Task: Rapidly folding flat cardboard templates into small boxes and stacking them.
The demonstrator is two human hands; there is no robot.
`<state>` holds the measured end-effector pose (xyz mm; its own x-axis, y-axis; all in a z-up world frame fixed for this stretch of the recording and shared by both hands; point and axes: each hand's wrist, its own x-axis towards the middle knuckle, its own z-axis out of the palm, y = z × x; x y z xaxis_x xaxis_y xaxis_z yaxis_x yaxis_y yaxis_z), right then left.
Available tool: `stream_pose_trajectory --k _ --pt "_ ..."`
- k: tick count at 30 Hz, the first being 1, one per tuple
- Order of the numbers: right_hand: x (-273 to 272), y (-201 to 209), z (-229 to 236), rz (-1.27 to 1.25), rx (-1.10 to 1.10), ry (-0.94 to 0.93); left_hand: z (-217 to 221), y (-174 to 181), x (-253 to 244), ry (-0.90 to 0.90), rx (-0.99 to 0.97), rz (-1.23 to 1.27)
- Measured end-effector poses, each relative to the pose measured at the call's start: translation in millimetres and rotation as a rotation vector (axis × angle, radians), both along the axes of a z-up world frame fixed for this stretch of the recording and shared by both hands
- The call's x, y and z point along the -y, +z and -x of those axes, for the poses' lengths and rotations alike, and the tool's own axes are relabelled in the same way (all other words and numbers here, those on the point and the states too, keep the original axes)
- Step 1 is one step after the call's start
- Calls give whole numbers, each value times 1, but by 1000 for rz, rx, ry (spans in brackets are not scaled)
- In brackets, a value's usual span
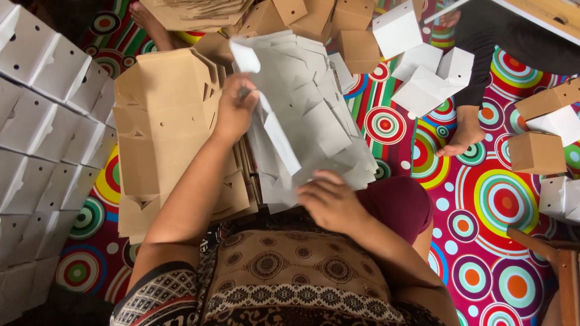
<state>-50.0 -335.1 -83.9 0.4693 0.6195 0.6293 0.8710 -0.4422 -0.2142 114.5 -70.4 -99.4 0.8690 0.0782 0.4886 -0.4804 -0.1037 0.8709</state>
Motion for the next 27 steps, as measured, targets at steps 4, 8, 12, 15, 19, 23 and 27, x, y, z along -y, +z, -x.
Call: stream_pose_trajectory --k 4,8,12,15,19,23,27 --pt "-23 9 1 50 -300 245 -4 -22 -13 -106 -513 -31" --pt "-22 -5 -16 -84 -422 145 -7 -3 -21 99 -278 36" --pt "8 8 -44 144 -97 -628 -21 -7 -28 253 -453 -154" --pt "36 -50 -65 333 -219 -839 -29 -21 -24 265 -553 -332" --pt "40 -58 -58 214 -36 -820 -25 13 -14 213 -445 -332" --pt "40 -51 -54 103 -59 -798 -31 19 -14 237 -278 -324" --pt "56 -21 -57 356 -538 -641 -19 36 3 439 47 -866"
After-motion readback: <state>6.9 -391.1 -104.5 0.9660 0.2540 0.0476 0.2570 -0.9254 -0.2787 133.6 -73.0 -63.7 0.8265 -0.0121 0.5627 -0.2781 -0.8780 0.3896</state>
